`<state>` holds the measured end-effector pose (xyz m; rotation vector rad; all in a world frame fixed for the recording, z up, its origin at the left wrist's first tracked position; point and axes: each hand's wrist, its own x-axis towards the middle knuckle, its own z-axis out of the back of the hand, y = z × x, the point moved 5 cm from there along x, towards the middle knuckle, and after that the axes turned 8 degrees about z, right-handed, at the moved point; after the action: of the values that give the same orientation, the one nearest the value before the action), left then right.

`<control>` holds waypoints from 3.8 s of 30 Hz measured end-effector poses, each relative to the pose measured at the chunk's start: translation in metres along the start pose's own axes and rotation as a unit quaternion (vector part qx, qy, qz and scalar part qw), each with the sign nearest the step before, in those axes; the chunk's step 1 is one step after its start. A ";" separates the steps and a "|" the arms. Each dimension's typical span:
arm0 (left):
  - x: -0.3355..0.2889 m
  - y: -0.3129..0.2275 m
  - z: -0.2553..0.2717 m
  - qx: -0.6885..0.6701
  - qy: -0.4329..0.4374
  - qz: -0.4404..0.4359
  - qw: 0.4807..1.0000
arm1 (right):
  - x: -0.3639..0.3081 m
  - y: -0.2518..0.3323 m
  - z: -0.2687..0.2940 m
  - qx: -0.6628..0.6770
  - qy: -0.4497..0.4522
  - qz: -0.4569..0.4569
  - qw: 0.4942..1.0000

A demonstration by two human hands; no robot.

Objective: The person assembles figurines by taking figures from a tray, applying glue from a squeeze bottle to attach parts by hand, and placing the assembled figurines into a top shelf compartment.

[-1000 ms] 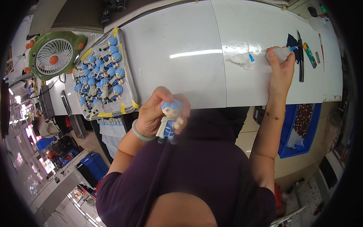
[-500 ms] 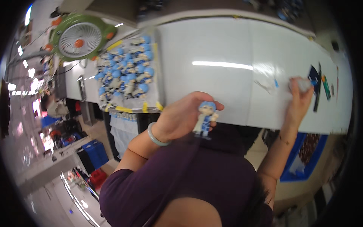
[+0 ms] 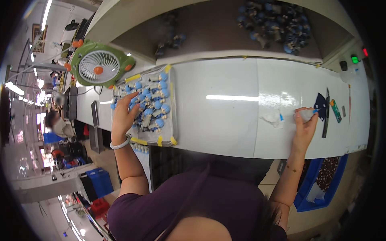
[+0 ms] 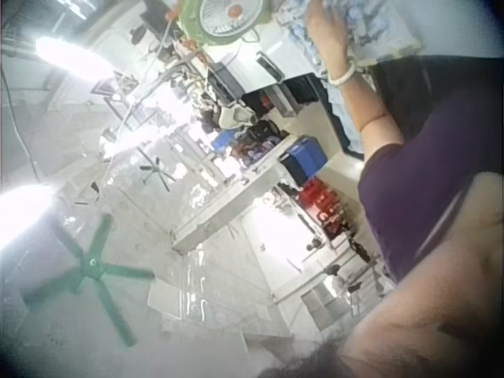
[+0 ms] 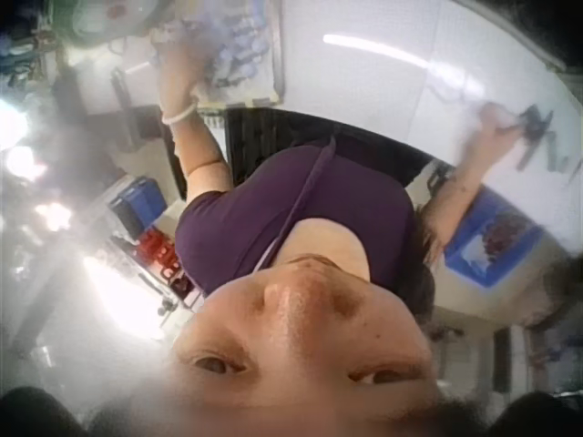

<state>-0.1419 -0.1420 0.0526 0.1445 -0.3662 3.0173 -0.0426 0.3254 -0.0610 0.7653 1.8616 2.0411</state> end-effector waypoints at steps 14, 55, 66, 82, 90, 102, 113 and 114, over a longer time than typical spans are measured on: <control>0.203 -0.090 -0.109 0.164 -0.039 -0.151 0.974 | 0.001 0.002 0.002 0.046 0.021 0.026 0.998; -0.093 -0.174 -0.077 -0.667 0.306 -0.117 0.669 | -0.003 0.001 -0.001 -0.042 -0.001 0.039 0.998; -0.095 -0.180 -0.070 -0.663 0.311 -0.234 0.639 | -0.003 0.000 -0.001 -0.046 0.000 0.043 0.998; -0.105 -0.186 -0.078 -0.816 0.495 0.004 0.300 | -0.049 0.090 -0.031 0.019 0.105 0.094 0.990; -0.104 -0.184 -0.082 -0.829 0.472 -0.020 0.298 | -0.066 0.116 -0.073 -0.086 0.306 0.192 0.928; -0.105 -0.181 -0.073 -0.826 0.485 -0.069 0.280 | -0.070 0.133 -0.072 -0.172 0.283 0.292 0.897; -0.106 -0.181 -0.072 -0.808 0.496 -0.023 0.315 | -0.077 0.146 -0.066 -0.238 0.246 0.369 0.864; -0.107 -0.180 -0.072 -0.809 0.496 -0.022 0.316 | -0.077 0.150 -0.066 -0.250 0.245 0.383 0.855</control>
<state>-0.0222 0.0405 0.0141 -1.4875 -2.3555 0.6889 0.0062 0.2087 0.0686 0.9957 1.1453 3.3033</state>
